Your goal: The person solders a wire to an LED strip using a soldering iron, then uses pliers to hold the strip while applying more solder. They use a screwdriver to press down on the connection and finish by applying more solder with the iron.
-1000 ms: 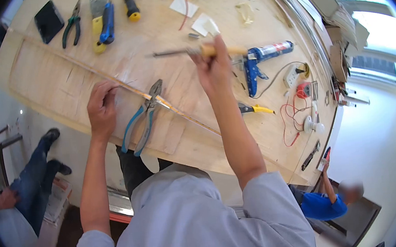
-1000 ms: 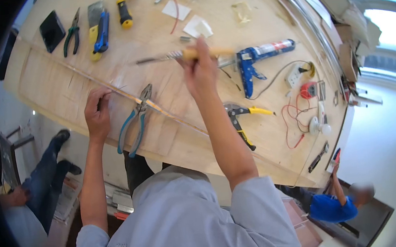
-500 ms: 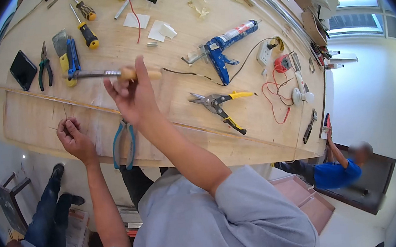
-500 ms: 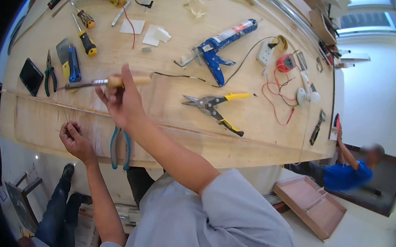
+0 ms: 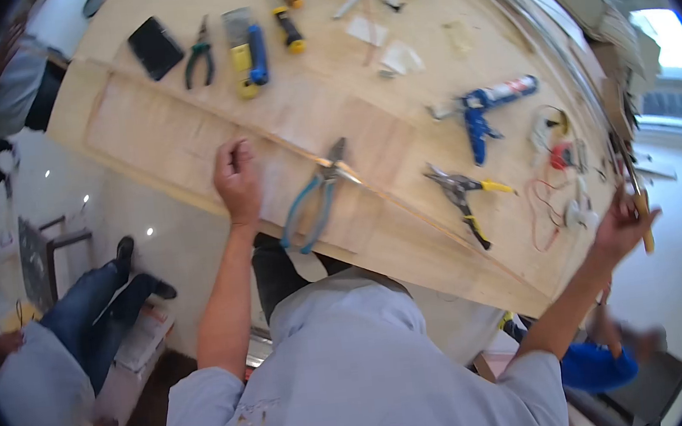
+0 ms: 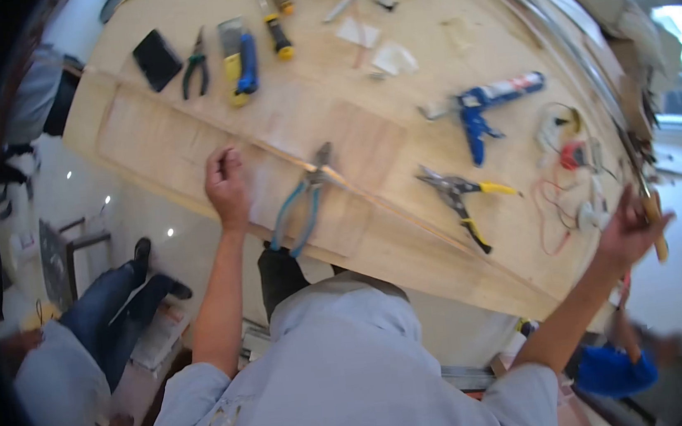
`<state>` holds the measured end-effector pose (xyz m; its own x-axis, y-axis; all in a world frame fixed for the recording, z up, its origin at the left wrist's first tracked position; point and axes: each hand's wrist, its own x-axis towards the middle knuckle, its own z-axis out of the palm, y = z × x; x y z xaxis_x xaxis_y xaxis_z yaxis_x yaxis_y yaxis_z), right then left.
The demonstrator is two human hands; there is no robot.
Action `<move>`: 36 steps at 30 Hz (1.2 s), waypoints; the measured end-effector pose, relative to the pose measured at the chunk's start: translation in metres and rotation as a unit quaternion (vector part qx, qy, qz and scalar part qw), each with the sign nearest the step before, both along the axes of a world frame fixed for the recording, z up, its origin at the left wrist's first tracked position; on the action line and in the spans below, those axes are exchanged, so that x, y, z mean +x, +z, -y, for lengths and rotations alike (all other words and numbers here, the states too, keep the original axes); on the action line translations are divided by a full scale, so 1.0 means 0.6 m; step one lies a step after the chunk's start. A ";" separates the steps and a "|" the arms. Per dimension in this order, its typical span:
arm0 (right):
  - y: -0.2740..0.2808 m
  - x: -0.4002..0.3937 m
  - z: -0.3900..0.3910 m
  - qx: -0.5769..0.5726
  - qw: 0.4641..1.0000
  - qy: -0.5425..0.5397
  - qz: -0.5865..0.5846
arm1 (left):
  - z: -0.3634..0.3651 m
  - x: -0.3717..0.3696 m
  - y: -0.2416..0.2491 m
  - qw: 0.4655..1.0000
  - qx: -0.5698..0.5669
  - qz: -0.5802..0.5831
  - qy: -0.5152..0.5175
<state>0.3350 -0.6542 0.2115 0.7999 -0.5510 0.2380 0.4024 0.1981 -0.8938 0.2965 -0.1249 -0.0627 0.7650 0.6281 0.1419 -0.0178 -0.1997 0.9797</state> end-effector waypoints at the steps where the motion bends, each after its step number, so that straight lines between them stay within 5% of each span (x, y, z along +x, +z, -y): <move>1: -0.006 -0.007 -0.033 -0.026 0.999 -0.034 -0.012 | 0.000 0.000 0.000 1.000 0.004 -0.002 -0.013; 3: -0.077 -0.009 -0.114 0.035 0.996 -0.058 -0.052 | -0.006 -0.002 0.026 0.995 0.049 -0.009 -0.086; 8: -0.336 -0.034 -0.328 0.239 0.948 0.200 -0.064 | -0.021 0.014 0.047 0.933 0.248 0.054 -0.254; 11: -0.374 -0.029 -0.416 0.222 0.954 0.140 -0.142 | -0.019 0.032 0.051 0.908 0.267 0.047 -0.319; 13: -0.389 -0.018 -0.437 0.200 0.951 0.204 -0.114 | -0.020 0.047 0.049 0.902 0.257 0.034 -0.345; 36: -0.413 -0.015 -0.431 0.118 0.964 0.165 -0.171 | -0.017 0.047 0.041 0.880 0.334 0.032 -0.335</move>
